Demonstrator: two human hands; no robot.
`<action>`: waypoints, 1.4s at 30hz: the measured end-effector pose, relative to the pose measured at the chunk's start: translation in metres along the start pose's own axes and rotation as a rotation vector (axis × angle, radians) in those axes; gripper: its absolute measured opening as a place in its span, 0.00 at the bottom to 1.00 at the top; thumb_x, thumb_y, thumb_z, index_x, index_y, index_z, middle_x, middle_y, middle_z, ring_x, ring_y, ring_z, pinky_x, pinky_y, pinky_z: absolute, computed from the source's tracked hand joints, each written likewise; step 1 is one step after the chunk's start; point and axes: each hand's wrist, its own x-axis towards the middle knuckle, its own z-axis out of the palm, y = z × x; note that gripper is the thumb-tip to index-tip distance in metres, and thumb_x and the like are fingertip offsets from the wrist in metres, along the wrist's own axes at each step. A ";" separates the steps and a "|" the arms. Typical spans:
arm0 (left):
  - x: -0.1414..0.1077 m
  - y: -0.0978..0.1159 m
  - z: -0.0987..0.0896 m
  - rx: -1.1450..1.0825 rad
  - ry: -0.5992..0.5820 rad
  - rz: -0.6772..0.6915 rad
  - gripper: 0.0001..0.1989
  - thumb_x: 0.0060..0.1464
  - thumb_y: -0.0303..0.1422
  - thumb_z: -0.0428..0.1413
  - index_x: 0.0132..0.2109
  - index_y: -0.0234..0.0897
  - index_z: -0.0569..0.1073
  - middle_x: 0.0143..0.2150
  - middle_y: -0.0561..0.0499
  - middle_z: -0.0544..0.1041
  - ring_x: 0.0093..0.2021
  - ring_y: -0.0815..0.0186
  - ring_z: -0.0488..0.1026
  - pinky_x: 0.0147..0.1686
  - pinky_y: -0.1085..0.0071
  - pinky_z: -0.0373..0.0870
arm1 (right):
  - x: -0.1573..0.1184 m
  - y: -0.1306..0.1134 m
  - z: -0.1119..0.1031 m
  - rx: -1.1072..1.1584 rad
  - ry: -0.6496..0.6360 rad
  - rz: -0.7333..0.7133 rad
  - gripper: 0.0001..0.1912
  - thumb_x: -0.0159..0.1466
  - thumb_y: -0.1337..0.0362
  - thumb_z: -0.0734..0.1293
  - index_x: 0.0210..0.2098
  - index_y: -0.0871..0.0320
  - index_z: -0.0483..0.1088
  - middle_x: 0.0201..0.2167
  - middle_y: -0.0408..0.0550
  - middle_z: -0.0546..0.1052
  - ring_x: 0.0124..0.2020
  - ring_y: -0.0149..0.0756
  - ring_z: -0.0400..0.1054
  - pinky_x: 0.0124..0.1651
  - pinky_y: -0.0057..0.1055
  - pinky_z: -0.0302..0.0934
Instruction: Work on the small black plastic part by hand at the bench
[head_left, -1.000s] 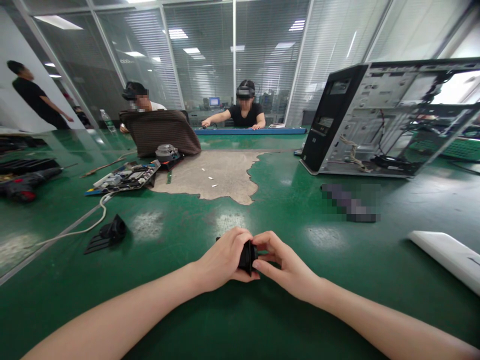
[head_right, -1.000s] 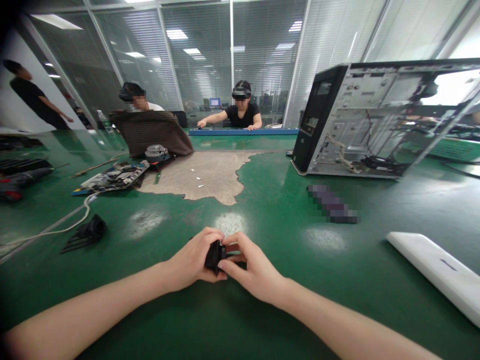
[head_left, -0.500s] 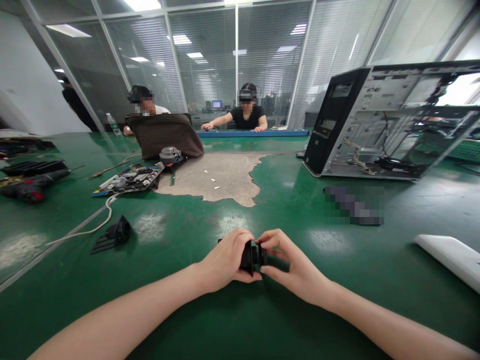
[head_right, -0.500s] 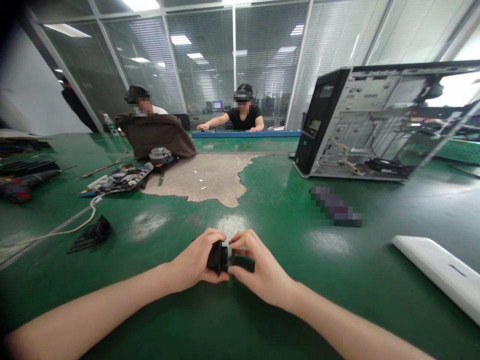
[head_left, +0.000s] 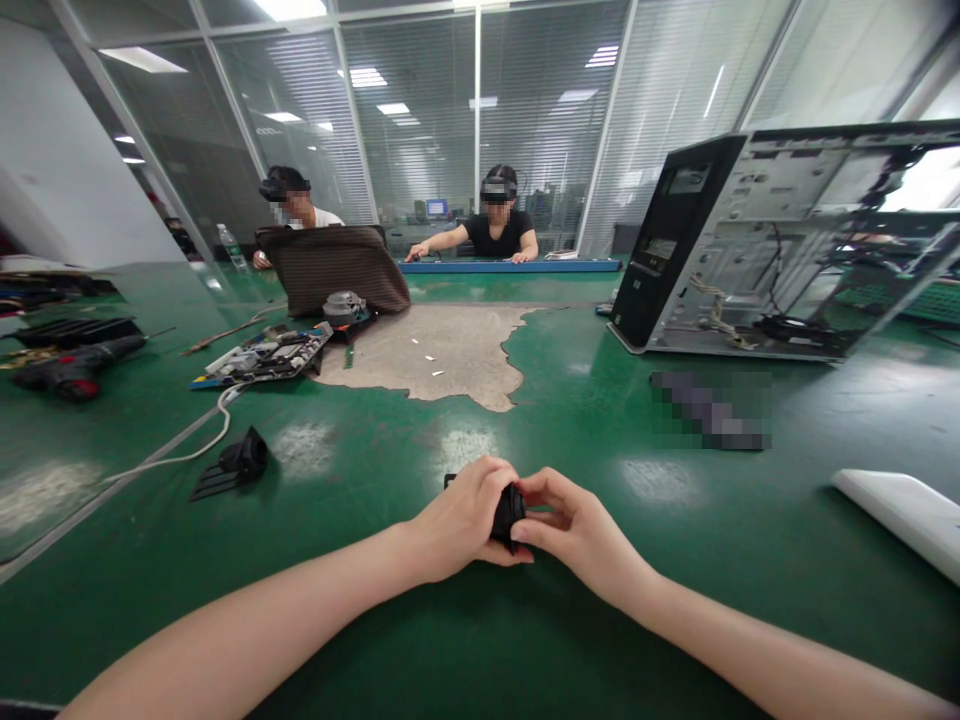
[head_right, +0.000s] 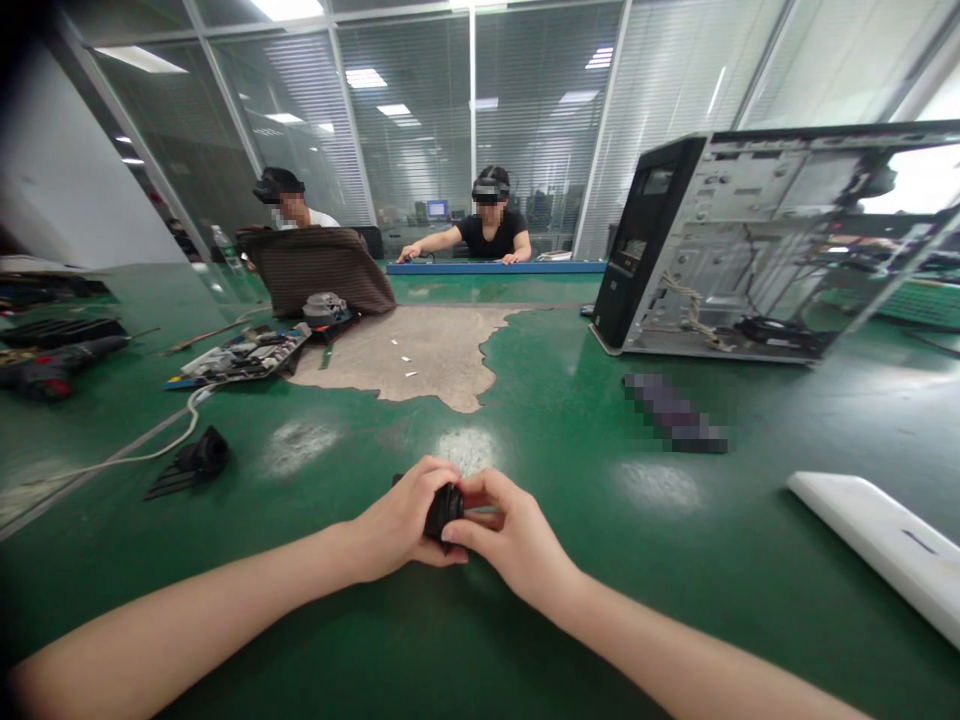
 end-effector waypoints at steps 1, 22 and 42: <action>0.000 -0.001 0.001 0.006 0.005 0.006 0.34 0.42 0.42 0.61 0.51 0.36 0.53 0.45 0.42 0.63 0.45 0.56 0.65 0.44 0.57 0.67 | -0.002 0.000 0.001 -0.029 0.010 -0.026 0.11 0.53 0.66 0.69 0.34 0.58 0.65 0.33 0.43 0.71 0.38 0.36 0.69 0.44 0.36 0.67; 0.004 0.004 -0.004 0.032 -0.010 0.041 0.33 0.42 0.39 0.61 0.51 0.35 0.53 0.45 0.42 0.64 0.45 0.56 0.66 0.44 0.56 0.68 | -0.014 0.000 -0.004 -0.426 0.051 -0.345 0.13 0.58 0.69 0.64 0.43 0.55 0.61 0.38 0.47 0.68 0.41 0.37 0.64 0.45 0.38 0.61; 0.002 0.003 -0.002 0.013 -0.021 0.007 0.33 0.42 0.37 0.62 0.52 0.37 0.53 0.46 0.43 0.65 0.46 0.56 0.67 0.46 0.55 0.68 | -0.012 -0.004 -0.011 -0.465 -0.101 -0.413 0.10 0.59 0.70 0.63 0.42 0.57 0.62 0.42 0.50 0.63 0.42 0.37 0.62 0.45 0.38 0.62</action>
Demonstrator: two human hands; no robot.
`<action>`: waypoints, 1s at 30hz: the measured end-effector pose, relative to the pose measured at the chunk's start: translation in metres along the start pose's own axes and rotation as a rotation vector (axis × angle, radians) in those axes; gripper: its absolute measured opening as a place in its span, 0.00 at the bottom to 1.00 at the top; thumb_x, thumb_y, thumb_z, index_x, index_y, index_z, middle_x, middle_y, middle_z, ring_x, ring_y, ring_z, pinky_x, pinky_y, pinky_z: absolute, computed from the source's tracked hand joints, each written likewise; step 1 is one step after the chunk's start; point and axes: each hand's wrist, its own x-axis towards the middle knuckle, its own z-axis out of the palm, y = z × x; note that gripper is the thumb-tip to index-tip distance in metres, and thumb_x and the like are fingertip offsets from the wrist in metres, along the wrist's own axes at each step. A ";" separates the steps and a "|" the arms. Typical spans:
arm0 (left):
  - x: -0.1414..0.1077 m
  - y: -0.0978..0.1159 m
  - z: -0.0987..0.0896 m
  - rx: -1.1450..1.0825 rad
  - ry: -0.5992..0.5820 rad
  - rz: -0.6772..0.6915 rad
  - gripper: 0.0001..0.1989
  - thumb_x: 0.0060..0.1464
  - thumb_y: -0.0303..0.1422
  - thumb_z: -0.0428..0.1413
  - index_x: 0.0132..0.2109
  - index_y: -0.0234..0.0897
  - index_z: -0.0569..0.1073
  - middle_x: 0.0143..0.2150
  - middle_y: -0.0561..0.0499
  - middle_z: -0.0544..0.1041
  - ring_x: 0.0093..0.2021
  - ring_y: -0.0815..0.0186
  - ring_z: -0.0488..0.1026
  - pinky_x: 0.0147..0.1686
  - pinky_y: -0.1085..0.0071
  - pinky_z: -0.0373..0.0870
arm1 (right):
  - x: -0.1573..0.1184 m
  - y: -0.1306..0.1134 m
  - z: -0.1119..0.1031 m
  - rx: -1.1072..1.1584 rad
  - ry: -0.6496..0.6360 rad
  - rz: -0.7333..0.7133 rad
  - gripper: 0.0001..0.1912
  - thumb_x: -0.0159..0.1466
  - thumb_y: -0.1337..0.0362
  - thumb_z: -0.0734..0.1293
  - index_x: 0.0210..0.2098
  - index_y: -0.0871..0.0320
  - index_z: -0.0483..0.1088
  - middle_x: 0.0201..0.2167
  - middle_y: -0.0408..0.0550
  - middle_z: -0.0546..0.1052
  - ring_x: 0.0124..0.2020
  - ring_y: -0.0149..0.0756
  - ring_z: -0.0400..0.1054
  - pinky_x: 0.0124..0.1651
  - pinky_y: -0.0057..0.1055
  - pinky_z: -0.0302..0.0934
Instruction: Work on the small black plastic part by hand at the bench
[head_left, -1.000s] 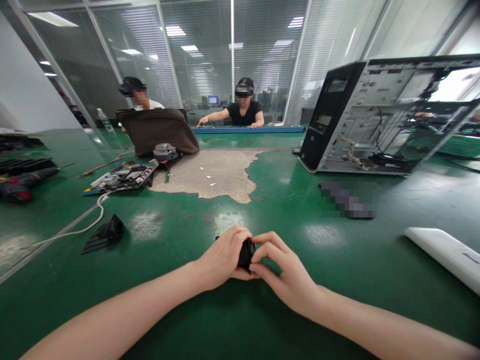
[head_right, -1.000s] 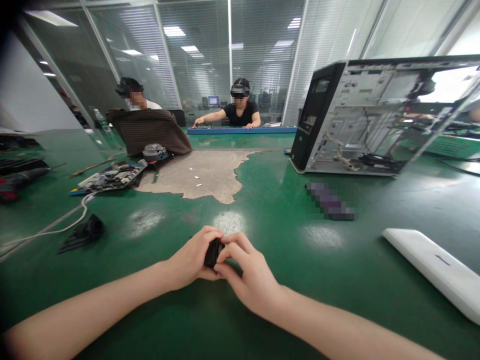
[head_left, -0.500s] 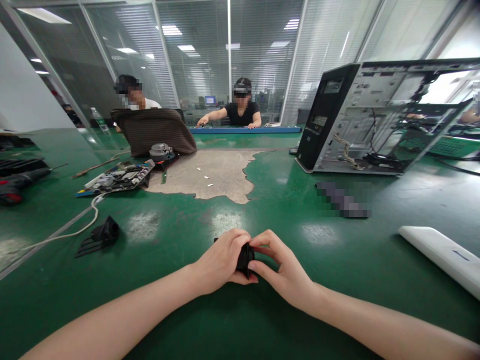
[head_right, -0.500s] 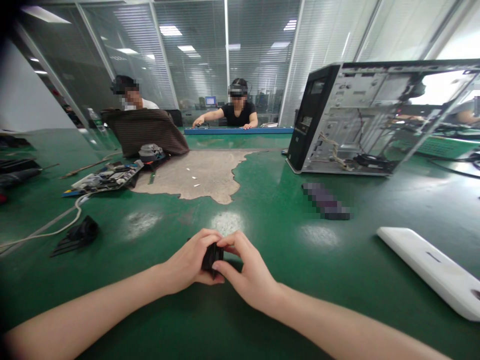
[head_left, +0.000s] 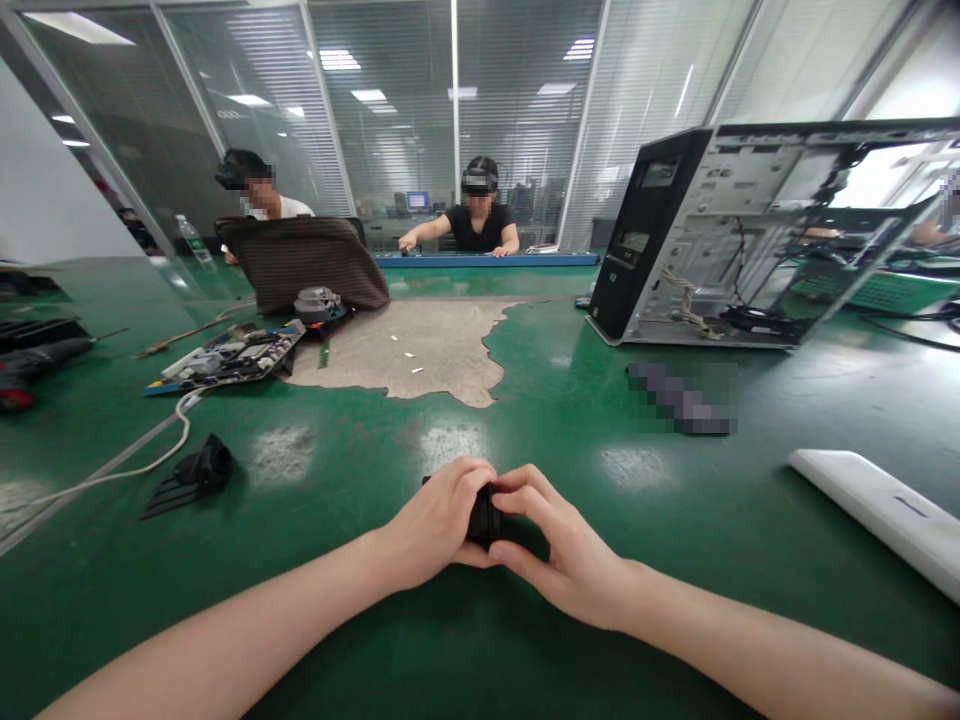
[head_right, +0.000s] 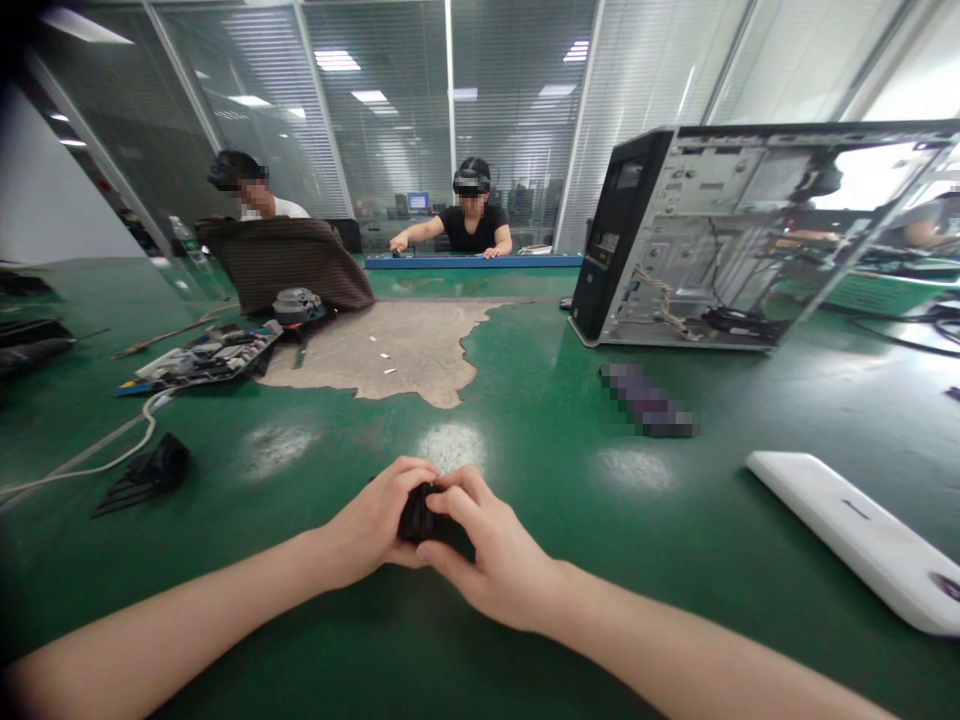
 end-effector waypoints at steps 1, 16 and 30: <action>0.000 0.000 0.000 -0.001 0.005 0.003 0.34 0.42 0.37 0.62 0.52 0.37 0.53 0.46 0.43 0.65 0.46 0.56 0.67 0.45 0.55 0.68 | 0.000 0.000 0.000 -0.010 0.017 -0.014 0.08 0.60 0.70 0.62 0.40 0.57 0.62 0.41 0.50 0.64 0.42 0.37 0.62 0.45 0.38 0.61; 0.000 -0.001 0.001 -0.010 0.016 0.009 0.34 0.40 0.38 0.62 0.52 0.37 0.54 0.46 0.43 0.65 0.46 0.56 0.67 0.44 0.55 0.68 | 0.002 0.001 0.000 0.030 -0.040 0.071 0.09 0.61 0.69 0.60 0.42 0.56 0.60 0.39 0.49 0.65 0.38 0.35 0.64 0.41 0.35 0.64; 0.000 -0.003 0.001 0.003 0.032 0.031 0.36 0.40 0.41 0.62 0.52 0.36 0.53 0.46 0.42 0.65 0.45 0.56 0.67 0.44 0.56 0.68 | 0.007 0.009 0.006 0.224 -0.039 0.233 0.04 0.64 0.66 0.57 0.39 0.57 0.57 0.34 0.46 0.68 0.36 0.33 0.67 0.39 0.33 0.65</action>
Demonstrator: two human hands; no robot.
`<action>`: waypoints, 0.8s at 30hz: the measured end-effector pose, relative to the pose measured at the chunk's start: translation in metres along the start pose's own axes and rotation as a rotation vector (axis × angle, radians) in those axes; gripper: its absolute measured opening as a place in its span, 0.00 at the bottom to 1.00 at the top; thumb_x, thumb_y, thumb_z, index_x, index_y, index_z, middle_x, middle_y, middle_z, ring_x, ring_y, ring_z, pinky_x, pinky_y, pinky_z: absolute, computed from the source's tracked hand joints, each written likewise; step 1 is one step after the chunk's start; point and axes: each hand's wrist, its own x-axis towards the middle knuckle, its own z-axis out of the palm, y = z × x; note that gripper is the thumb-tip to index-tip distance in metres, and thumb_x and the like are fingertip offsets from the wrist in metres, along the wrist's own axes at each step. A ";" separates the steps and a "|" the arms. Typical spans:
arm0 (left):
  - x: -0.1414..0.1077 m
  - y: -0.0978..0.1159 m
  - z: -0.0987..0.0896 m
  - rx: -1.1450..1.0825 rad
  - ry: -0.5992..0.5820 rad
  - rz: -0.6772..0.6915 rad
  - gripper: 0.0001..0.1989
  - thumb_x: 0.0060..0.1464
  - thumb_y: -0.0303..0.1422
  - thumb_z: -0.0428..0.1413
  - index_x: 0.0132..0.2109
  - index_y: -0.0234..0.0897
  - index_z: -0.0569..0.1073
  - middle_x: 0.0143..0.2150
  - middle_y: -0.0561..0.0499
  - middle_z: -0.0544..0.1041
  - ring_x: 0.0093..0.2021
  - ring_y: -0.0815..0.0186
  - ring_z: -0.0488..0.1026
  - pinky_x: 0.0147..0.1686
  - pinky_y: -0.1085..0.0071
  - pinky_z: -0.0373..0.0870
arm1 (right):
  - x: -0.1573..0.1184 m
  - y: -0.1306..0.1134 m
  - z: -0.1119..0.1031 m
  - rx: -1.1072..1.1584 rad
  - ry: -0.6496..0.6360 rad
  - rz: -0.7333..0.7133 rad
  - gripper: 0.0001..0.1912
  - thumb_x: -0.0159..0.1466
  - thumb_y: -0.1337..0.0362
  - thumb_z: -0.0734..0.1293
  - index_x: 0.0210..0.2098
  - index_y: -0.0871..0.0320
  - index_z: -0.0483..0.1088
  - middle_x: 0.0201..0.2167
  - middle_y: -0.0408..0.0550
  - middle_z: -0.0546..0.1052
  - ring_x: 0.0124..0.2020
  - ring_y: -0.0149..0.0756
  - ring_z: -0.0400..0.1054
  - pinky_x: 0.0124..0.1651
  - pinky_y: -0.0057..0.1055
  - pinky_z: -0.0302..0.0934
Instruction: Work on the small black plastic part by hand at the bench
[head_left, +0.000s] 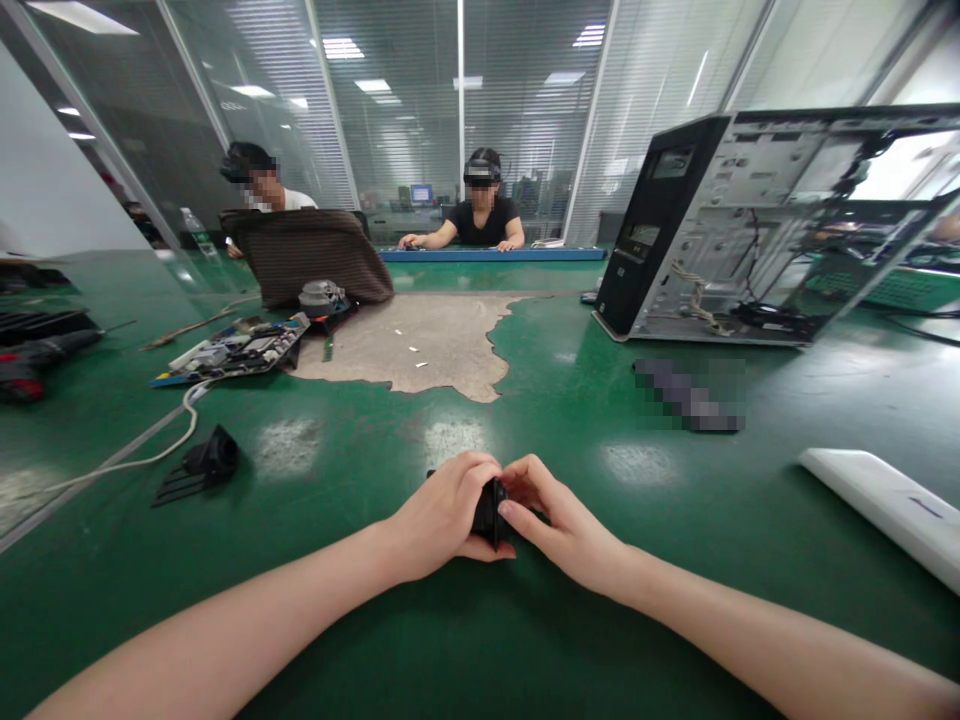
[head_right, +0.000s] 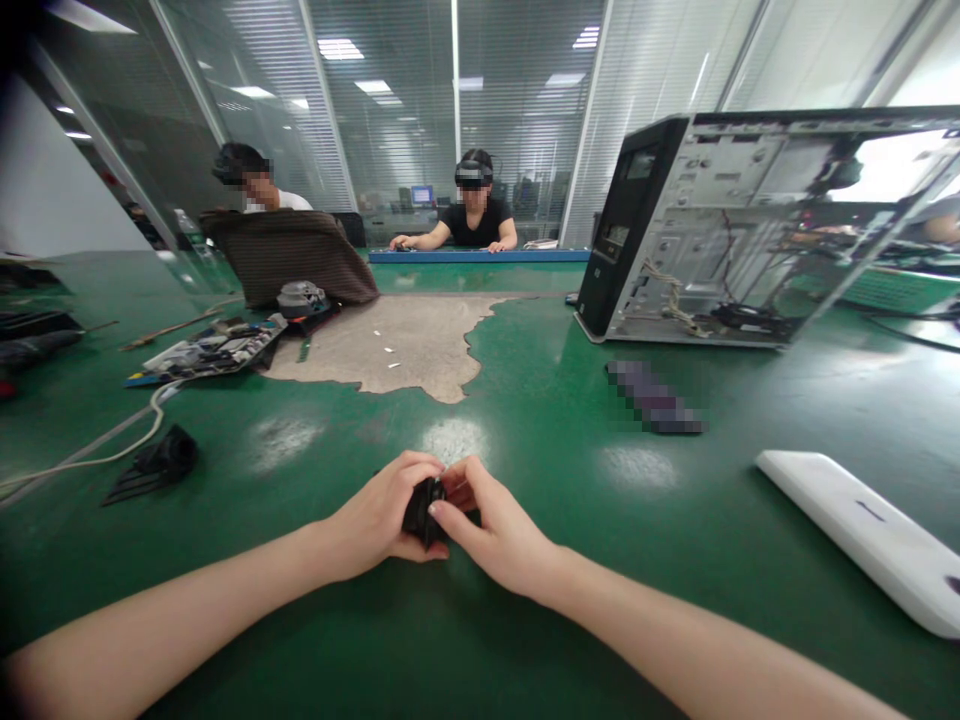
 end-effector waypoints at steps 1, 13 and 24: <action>0.000 0.000 0.000 -0.004 0.000 -0.002 0.35 0.40 0.41 0.62 0.52 0.37 0.53 0.46 0.42 0.65 0.46 0.56 0.67 0.44 0.56 0.68 | -0.001 -0.001 -0.001 -0.028 -0.009 -0.017 0.04 0.64 0.67 0.57 0.40 0.57 0.58 0.34 0.46 0.68 0.36 0.33 0.66 0.39 0.33 0.65; 0.000 0.002 -0.001 0.001 -0.020 -0.005 0.35 0.41 0.41 0.61 0.52 0.36 0.53 0.46 0.42 0.64 0.46 0.56 0.66 0.44 0.56 0.68 | -0.002 -0.001 -0.002 -0.217 0.107 -0.209 0.04 0.62 0.68 0.59 0.38 0.56 0.60 0.37 0.48 0.66 0.38 0.36 0.63 0.42 0.37 0.62; 0.001 0.003 -0.001 0.000 -0.037 -0.024 0.33 0.41 0.36 0.62 0.51 0.37 0.53 0.46 0.43 0.64 0.46 0.56 0.66 0.45 0.56 0.67 | -0.006 -0.010 -0.006 -0.327 -0.007 -0.229 0.11 0.59 0.69 0.61 0.42 0.57 0.61 0.40 0.50 0.64 0.40 0.37 0.62 0.43 0.36 0.61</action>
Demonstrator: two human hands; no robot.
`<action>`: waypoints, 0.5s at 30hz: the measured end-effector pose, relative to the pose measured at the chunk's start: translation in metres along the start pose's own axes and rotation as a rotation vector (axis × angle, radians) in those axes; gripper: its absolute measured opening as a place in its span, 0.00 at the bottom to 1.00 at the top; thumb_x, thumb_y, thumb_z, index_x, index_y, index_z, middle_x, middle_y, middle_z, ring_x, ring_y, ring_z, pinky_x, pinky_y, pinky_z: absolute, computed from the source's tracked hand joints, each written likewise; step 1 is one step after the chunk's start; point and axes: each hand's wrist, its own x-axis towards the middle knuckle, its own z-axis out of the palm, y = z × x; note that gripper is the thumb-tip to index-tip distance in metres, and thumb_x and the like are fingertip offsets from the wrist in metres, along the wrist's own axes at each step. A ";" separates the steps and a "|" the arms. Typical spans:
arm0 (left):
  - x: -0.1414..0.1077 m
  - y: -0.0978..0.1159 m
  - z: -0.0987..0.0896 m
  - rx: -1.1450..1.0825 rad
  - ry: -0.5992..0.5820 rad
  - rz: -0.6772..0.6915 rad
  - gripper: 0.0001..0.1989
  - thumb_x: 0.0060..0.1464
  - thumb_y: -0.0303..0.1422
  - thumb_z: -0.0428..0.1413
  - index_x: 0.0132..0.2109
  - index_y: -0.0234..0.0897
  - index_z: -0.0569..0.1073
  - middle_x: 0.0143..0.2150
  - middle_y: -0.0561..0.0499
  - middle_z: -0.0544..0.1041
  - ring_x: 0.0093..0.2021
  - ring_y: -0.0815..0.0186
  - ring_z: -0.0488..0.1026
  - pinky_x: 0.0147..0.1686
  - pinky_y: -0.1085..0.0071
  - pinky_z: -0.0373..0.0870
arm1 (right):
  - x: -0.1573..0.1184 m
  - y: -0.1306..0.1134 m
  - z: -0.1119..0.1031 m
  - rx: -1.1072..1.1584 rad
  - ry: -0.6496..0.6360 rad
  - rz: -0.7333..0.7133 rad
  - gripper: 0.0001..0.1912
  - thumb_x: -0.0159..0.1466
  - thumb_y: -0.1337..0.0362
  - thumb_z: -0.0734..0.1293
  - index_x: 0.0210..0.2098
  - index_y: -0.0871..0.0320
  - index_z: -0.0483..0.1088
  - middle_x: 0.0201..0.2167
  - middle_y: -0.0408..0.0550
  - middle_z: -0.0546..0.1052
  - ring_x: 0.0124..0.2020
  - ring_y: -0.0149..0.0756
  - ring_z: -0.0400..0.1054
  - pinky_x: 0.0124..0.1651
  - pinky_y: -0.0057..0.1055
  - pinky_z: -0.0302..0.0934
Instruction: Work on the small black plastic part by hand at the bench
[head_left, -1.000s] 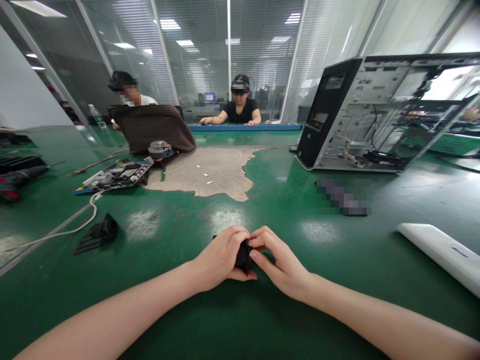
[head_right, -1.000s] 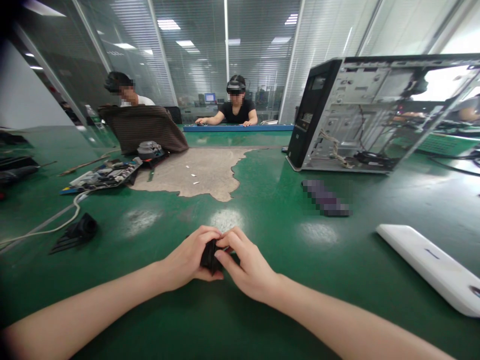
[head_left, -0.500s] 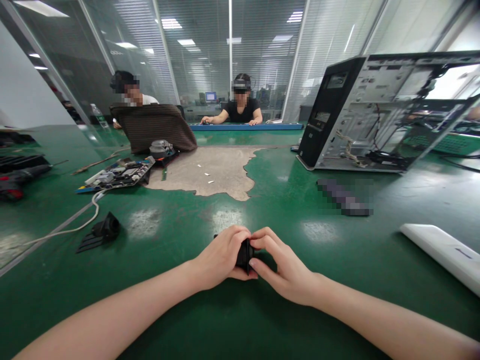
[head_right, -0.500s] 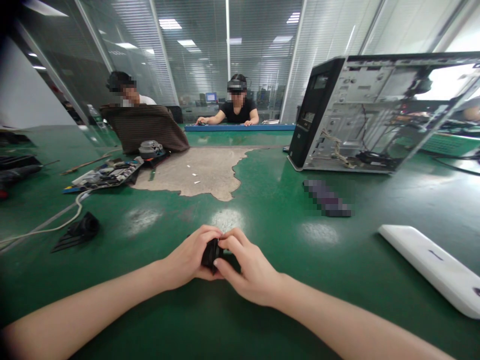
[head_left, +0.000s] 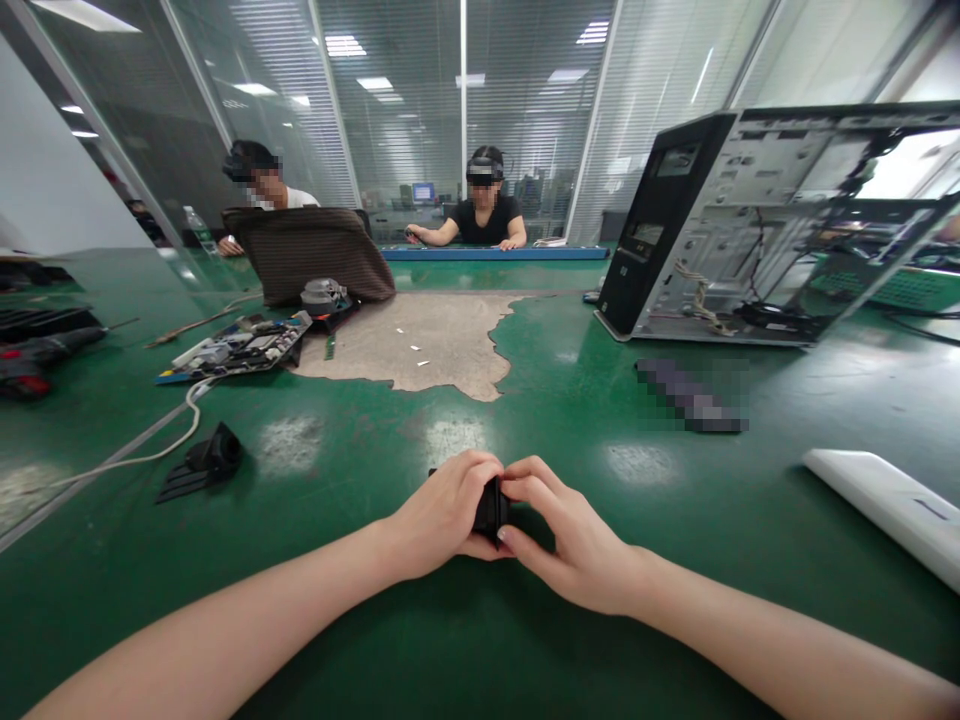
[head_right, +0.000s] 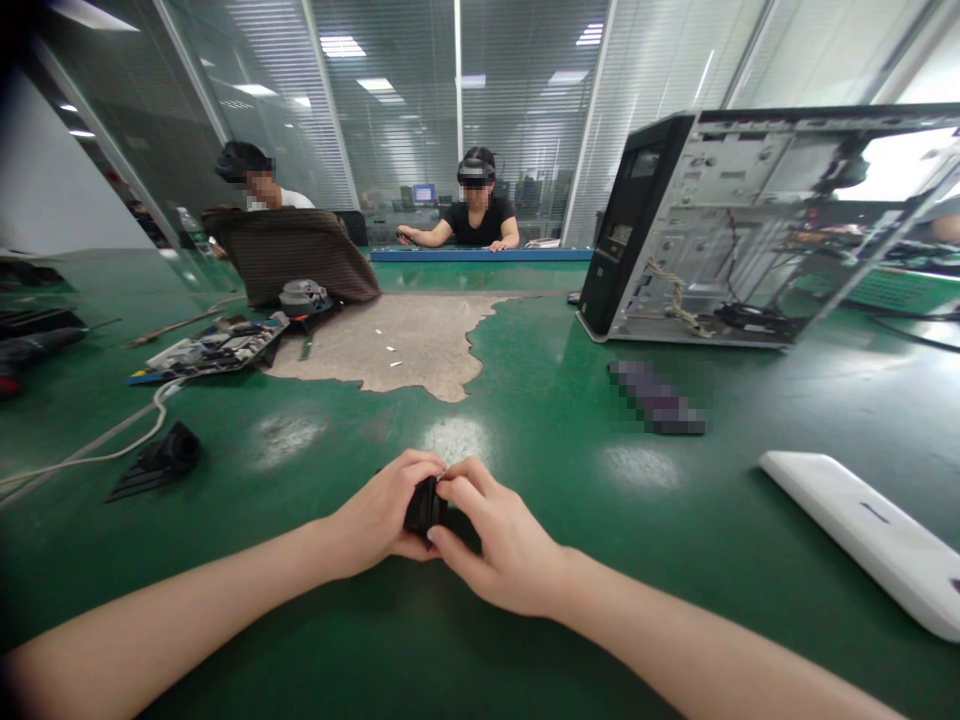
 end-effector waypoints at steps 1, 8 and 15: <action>0.000 0.000 0.000 0.001 0.000 -0.002 0.33 0.41 0.36 0.62 0.51 0.37 0.53 0.46 0.43 0.64 0.46 0.56 0.66 0.45 0.56 0.67 | 0.000 0.000 -0.001 -0.013 0.005 -0.026 0.11 0.59 0.70 0.61 0.43 0.57 0.61 0.41 0.51 0.64 0.41 0.37 0.62 0.44 0.37 0.61; 0.000 -0.003 0.002 0.004 0.026 0.024 0.35 0.40 0.40 0.62 0.51 0.36 0.53 0.46 0.42 0.64 0.45 0.57 0.66 0.44 0.57 0.68 | 0.002 0.010 0.006 0.115 0.102 0.027 0.06 0.61 0.69 0.60 0.39 0.57 0.60 0.37 0.48 0.65 0.39 0.36 0.62 0.43 0.36 0.61; 0.000 -0.001 0.001 -0.003 0.025 0.011 0.35 0.40 0.40 0.62 0.51 0.36 0.53 0.46 0.42 0.64 0.45 0.57 0.66 0.44 0.57 0.68 | 0.003 0.008 0.006 0.172 0.006 0.125 0.08 0.62 0.69 0.59 0.41 0.58 0.60 0.36 0.48 0.66 0.38 0.35 0.63 0.43 0.36 0.62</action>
